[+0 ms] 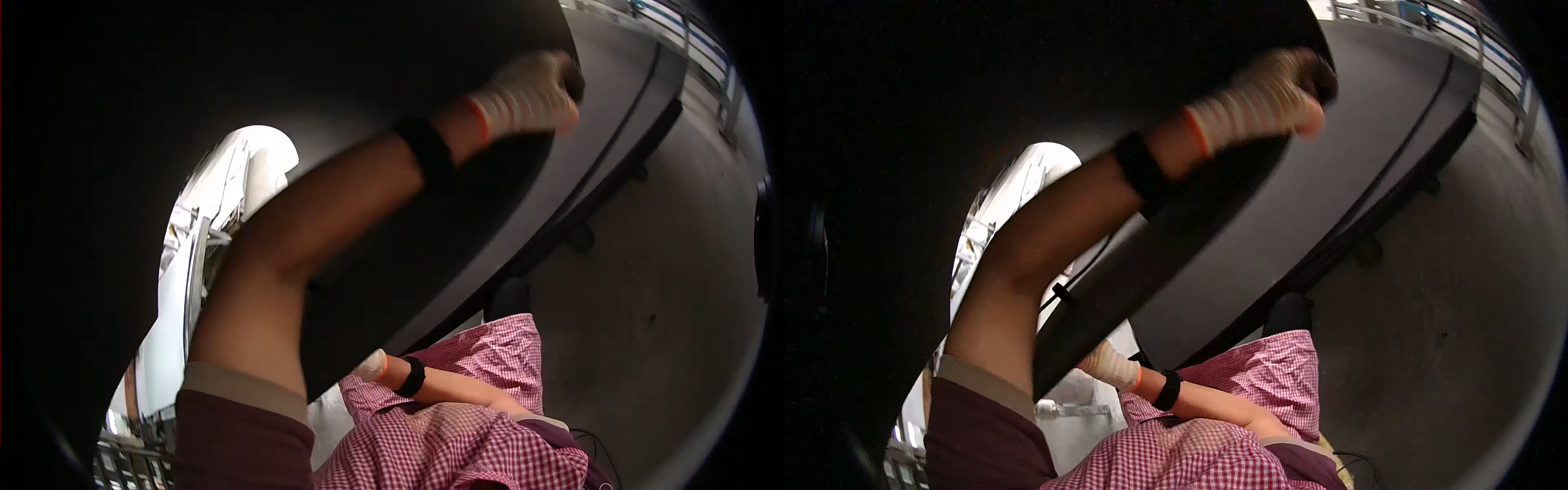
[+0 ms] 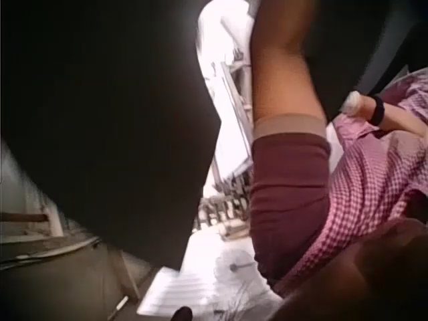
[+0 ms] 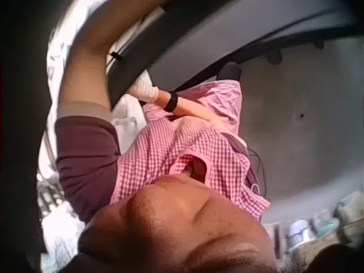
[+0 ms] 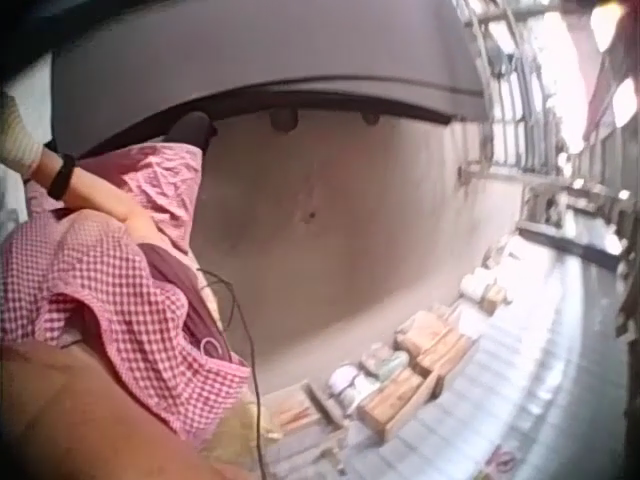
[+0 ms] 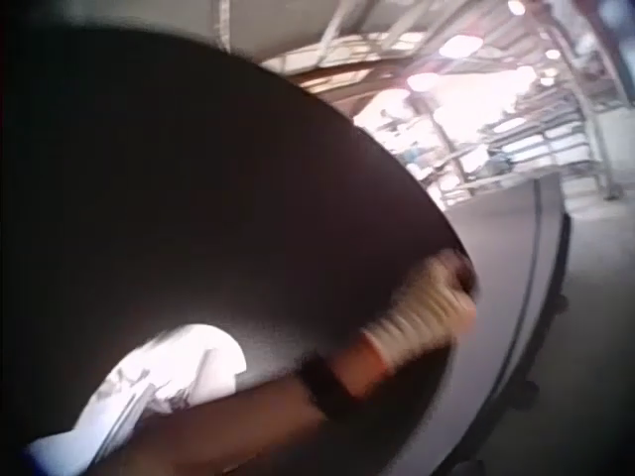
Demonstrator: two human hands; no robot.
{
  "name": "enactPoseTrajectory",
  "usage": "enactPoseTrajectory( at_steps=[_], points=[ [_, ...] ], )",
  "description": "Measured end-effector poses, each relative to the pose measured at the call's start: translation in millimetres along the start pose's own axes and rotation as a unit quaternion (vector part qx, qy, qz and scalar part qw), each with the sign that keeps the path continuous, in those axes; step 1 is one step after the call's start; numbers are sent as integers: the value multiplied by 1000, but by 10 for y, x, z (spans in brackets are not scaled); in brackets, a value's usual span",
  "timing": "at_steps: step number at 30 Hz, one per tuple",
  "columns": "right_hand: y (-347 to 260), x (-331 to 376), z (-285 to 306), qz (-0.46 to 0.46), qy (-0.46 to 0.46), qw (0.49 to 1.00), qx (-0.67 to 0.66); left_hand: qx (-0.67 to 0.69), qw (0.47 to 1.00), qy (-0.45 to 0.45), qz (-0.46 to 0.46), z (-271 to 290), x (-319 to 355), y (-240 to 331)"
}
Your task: Manually moving and stacking large black sheets from one pile to another on an industrial floor.
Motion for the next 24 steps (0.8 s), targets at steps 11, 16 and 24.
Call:
enactPoseTrajectory(
  at_steps=[11,16,24],
  points=[
    [-507,1017,2051,29,393,883,-255,0,921,-369,124,-1837,463,-658],
    [-853,1724,2838,-9,448,808,-383,-335,886,-148,286,0,1768,-1747],
    [-986,1970,3087,-353,572,734,100,-484,561,229,631,1922,5173,-1581]
  ],
)
Point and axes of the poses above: each hand's wrist, its own x-axis away from the middle knuckle, its own z-axis out of the back of the hand, y = z × x, the point moved 2 cm from there along -x, towards the middle knuckle, and after that the axes turned 9 degrees about x, right-handed, at the moved point
